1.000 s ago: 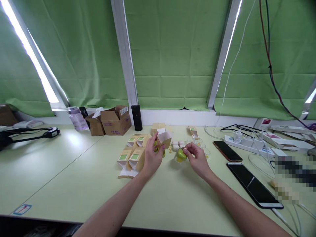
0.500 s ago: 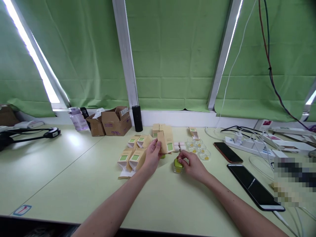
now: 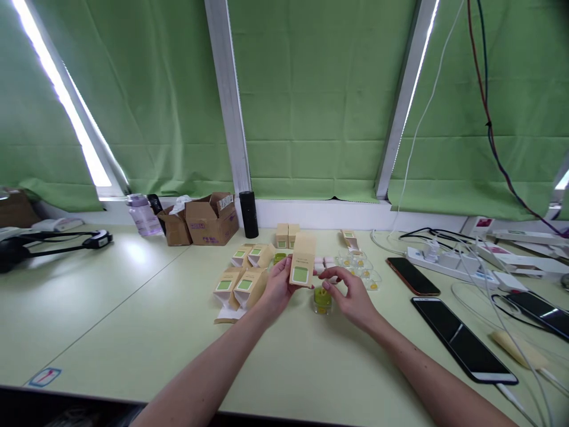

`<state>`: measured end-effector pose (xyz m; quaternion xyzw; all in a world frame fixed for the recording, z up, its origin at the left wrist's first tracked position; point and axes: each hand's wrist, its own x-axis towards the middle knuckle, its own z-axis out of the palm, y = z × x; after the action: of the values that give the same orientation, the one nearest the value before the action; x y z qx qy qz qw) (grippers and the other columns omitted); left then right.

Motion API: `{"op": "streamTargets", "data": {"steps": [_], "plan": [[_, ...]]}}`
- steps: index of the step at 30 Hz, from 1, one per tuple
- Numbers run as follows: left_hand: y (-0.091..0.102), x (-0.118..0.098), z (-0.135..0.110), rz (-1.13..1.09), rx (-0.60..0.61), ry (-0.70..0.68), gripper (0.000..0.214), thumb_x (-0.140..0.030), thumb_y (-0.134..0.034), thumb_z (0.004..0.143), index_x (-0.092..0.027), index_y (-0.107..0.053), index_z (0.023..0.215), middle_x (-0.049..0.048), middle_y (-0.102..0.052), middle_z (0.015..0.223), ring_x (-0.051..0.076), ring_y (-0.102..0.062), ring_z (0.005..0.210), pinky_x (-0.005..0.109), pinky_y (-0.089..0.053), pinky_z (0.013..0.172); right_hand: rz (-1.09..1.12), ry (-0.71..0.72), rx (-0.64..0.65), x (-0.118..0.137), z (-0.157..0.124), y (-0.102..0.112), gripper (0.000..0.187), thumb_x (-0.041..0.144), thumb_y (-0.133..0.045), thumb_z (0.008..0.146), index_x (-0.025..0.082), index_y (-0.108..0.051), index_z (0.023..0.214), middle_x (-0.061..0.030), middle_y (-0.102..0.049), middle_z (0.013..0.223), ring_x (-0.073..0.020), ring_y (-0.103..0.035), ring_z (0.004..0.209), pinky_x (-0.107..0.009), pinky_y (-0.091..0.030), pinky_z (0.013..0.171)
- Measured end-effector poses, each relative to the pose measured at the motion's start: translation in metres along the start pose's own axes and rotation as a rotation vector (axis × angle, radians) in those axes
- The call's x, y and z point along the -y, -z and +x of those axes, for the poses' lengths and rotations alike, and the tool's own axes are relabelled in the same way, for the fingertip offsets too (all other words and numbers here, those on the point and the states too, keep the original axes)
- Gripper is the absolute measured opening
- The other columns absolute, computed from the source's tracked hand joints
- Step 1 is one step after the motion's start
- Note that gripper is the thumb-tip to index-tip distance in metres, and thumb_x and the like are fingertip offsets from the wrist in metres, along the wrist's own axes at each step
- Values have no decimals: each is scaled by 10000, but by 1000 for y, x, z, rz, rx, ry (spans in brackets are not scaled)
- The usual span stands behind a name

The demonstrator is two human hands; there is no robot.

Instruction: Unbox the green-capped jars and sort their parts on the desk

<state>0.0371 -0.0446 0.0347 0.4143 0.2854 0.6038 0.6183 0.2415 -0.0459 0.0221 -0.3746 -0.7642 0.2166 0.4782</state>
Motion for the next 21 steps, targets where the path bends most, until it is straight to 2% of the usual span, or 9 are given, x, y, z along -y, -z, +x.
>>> {"op": "streamTargets", "data": {"steps": [3,6,10,14,17,21], "plan": [[-1,2,-2,35,20,2,422,-551,-688,915,-203,-690,1154,109,-768,1159,303,-751,998,398,-639,726,102,-28,-45,8,1,-2,252,418,-617,941,249,-711,1103,-76,-757,1122,-265,-674,1039,-408,-508,877],[-3,5,-4,78,29,11,477,-566,-690,911,-214,-674,1233,90,-770,1127,268,-746,961,353,-619,715,148,-53,-44,12,1,-5,324,481,-629,935,250,-718,1144,-81,-743,1156,-269,-655,1047,-412,-502,879],[-6,9,-5,134,-11,6,524,-582,-727,877,-217,-676,1248,75,-763,1104,192,-717,869,276,-580,689,209,-58,-33,9,2,-9,346,533,-627,932,234,-725,1076,-77,-736,1090,-249,-658,973,-375,-517,806],[-8,9,-5,195,-25,-37,573,-604,-717,875,-217,-642,1292,86,-754,1142,195,-710,884,266,-564,686,335,-136,-26,5,3,-8,417,601,-680,880,215,-719,1032,-88,-731,1041,-243,-663,901,-373,-536,767],[-7,4,-7,240,14,-91,540,-545,-687,914,-224,-603,1340,105,-741,1217,238,-715,1003,322,-579,796,458,-219,-19,7,5,-4,476,636,-719,845,214,-719,1066,-94,-739,1039,-264,-673,930,-398,-546,818],[-8,-1,-11,254,153,-178,546,-356,-669,915,-215,-538,1426,131,-702,1336,287,-677,1176,418,-522,998,580,-287,-88,11,7,1,470,647,-762,813,232,-731,1030,-86,-756,1042,-273,-675,995,-385,-530,876]]}}
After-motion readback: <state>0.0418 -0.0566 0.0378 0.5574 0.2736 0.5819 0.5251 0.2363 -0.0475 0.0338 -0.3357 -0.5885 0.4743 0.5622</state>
